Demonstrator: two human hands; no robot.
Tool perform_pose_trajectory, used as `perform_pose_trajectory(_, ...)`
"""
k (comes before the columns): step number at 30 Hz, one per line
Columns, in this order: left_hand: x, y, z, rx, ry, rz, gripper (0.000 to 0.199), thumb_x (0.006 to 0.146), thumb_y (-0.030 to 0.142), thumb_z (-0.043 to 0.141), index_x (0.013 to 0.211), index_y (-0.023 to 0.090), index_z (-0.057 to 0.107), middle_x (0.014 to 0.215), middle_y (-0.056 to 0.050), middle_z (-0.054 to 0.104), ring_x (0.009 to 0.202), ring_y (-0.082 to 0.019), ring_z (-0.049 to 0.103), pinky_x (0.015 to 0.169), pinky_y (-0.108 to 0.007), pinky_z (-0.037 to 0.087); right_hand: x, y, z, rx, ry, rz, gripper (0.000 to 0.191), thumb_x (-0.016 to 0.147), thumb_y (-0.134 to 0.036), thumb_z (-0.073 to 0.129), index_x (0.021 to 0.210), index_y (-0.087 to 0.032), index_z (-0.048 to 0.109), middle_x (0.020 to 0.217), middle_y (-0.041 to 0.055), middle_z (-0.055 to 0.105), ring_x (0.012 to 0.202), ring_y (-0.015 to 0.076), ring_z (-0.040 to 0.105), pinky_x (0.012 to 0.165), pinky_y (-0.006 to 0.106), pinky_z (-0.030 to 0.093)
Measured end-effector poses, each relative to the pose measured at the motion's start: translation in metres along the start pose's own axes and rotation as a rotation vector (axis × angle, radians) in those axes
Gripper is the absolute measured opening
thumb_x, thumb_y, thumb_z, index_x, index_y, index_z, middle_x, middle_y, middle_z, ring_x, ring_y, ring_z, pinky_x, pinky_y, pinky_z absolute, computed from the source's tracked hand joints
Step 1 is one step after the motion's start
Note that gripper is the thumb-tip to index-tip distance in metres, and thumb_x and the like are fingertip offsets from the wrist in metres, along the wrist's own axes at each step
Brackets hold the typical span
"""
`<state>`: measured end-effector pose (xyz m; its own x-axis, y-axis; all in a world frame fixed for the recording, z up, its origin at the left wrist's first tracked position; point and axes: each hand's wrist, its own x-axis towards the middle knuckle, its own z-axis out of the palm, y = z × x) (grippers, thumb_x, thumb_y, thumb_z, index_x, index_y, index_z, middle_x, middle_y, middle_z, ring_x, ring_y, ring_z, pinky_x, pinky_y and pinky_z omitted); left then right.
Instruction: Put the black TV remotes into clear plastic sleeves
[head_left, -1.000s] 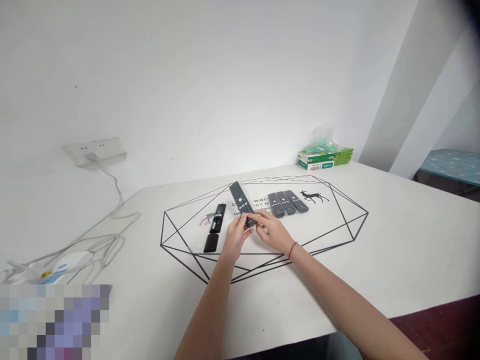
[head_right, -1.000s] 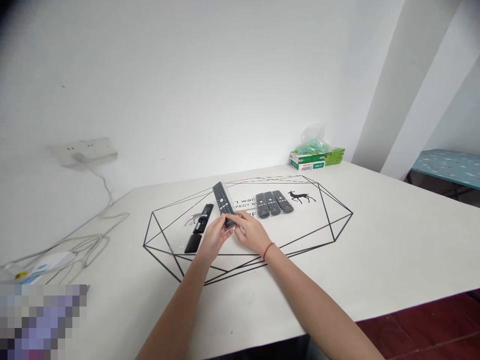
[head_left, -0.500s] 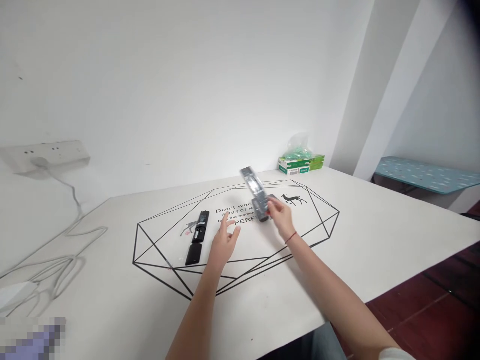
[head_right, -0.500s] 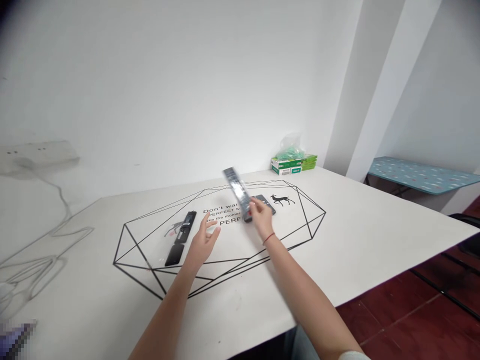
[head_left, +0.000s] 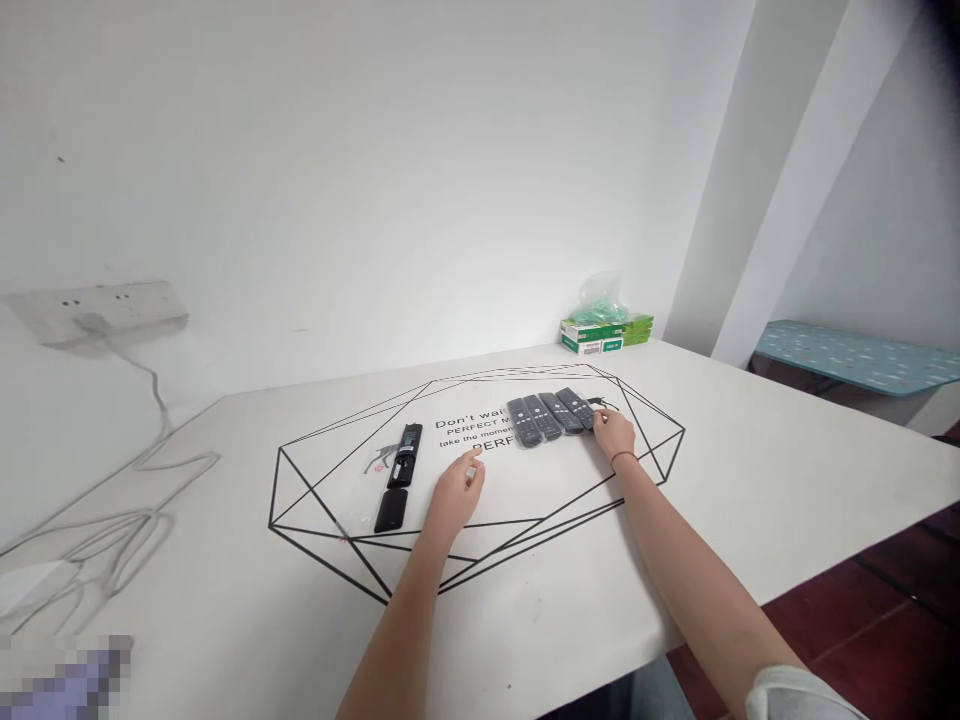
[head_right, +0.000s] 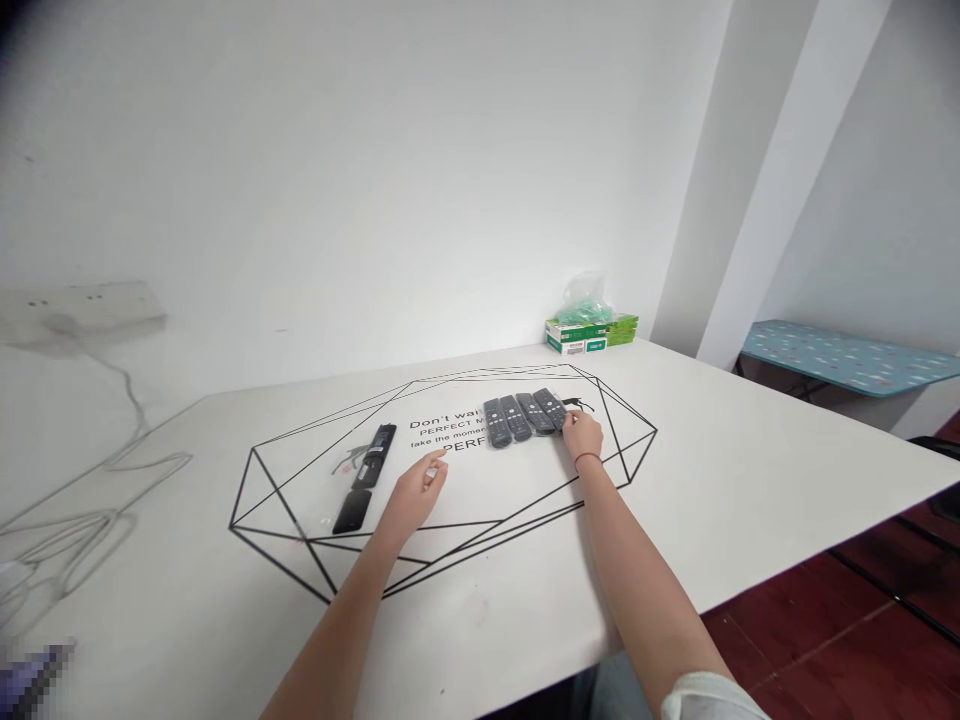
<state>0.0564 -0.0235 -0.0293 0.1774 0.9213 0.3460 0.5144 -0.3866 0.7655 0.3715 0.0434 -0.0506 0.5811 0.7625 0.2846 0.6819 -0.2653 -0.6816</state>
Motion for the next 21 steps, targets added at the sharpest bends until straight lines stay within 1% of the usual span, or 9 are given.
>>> perform_pose_trajectory(3, 0.001, 0.002, 0.0, 0.011, 0.012, 0.0, 0.032, 0.083, 0.036, 0.046, 0.107, 0.024, 0.062, 0.098, -0.005, 0.066, 0.066, -0.014, 0.055, 0.074, -0.029, 0.044, 0.001, 0.003, 0.001, -0.047, -0.011, -0.017, 0.034, 0.084, -0.028, 0.041, 0.097, -0.017, 0.07, 0.086, 0.012, 0.068, 0.084, 0.0227, 0.06, 0.073, 0.031, 0.041)
perform_pose_trajectory(6, 0.005, 0.003, -0.014, 0.063, 0.037, -0.042, 0.031, 0.083, 0.036, 0.046, 0.104, 0.022, 0.064, 0.096, -0.005, 0.067, 0.069, -0.015, 0.057, 0.076, -0.029, 0.044, -0.001, 0.004, -0.001, -0.089, 0.014, -0.027, 0.033, 0.083, -0.028, 0.043, 0.094, -0.015, 0.071, 0.09, 0.0141, 0.066, 0.088, 0.0246, 0.057, 0.077, 0.034, 0.04)
perform_pose_trajectory(9, 0.006, -0.005, -0.048, 0.211, 0.081, -0.12, 0.03, 0.083, 0.034, 0.045, 0.102, 0.022, 0.064, 0.094, -0.005, 0.068, 0.072, -0.017, 0.058, 0.077, -0.03, 0.043, -0.005, -0.002, -0.007, -0.115, 0.076, -0.021, 0.037, 0.084, -0.031, 0.043, 0.103, -0.012, 0.067, 0.109, 0.0191, 0.059, 0.104, 0.0316, 0.049, 0.085, 0.042, 0.036)
perform_pose_trajectory(12, 0.001, -0.023, -0.089, 0.332, 0.229, -0.209, 0.03, 0.084, 0.032, 0.04, 0.102, 0.022, 0.063, 0.097, -0.005, 0.068, 0.084, -0.02, 0.06, 0.078, -0.03, 0.042, -0.018, -0.021, -0.007, -0.104, 0.166, -0.097, 0.042, 0.085, -0.033, 0.042, 0.117, -0.011, 0.059, 0.122, 0.0205, 0.05, 0.115, 0.0352, 0.039, 0.091, 0.048, 0.032)
perform_pose_trajectory(14, -0.005, -0.036, -0.109, 0.361, 0.327, -0.291, 0.03, 0.084, 0.03, 0.038, 0.102, 0.022, 0.061, 0.097, -0.005, 0.068, 0.089, -0.021, 0.059, 0.078, -0.03, 0.041, -0.043, -0.043, 0.0, -0.044, 0.184, -0.335, 0.039, 0.085, -0.032, 0.043, 0.114, -0.011, 0.059, 0.117, 0.0187, 0.053, 0.112, 0.0327, 0.042, 0.093, 0.047, 0.032)
perform_pose_trajectory(15, -0.007, -0.041, -0.115, 0.368, 0.354, -0.325, 0.03, 0.084, 0.028, 0.038, 0.101, 0.022, 0.061, 0.096, -0.005, 0.068, 0.089, -0.021, 0.059, 0.078, -0.03, 0.041, -0.06, -0.057, 0.006, 0.003, 0.122, -0.498, 0.037, 0.085, -0.031, 0.043, 0.112, -0.011, 0.059, 0.112, 0.0173, 0.057, 0.109, 0.0304, 0.046, 0.094, 0.046, 0.032)
perform_pose_trajectory(18, -0.01, -0.049, -0.12, 0.384, 0.371, -0.345, 0.029, 0.085, 0.028, 0.037, 0.1, 0.022, 0.061, 0.094, -0.005, 0.068, 0.088, -0.02, 0.06, 0.077, -0.029, 0.041, -0.128, -0.104, 0.031, 0.121, -0.199, -0.872, 0.04, 0.086, -0.037, 0.045, 0.118, -0.014, 0.053, 0.11, 0.0139, 0.06, 0.105, 0.0259, 0.05, 0.092, 0.041, 0.039)
perform_pose_trajectory(20, -0.01, -0.052, -0.117, 0.41, 0.378, -0.321, 0.029, 0.085, 0.028, 0.037, 0.102, 0.022, 0.061, 0.092, -0.005, 0.068, 0.088, -0.02, 0.06, 0.077, -0.029, 0.041, -0.172, -0.136, 0.049, 0.126, -0.394, -1.071, 0.056, 0.082, -0.046, 0.052, 0.129, -0.015, 0.043, 0.12, 0.0142, 0.055, 0.108, 0.0256, 0.049, 0.091, 0.04, 0.04)
perform_pose_trajectory(21, -0.009, -0.052, -0.116, 0.426, 0.378, -0.308, 0.029, 0.085, 0.027, 0.037, 0.102, 0.022, 0.061, 0.092, -0.006, 0.068, 0.089, -0.02, 0.06, 0.078, -0.029, 0.041, -0.189, -0.151, 0.058, 0.125, -0.451, -1.144, 0.065, 0.079, -0.05, 0.055, 0.131, -0.014, 0.04, 0.125, 0.0152, 0.052, 0.112, 0.0266, 0.047, 0.093, 0.04, 0.04)
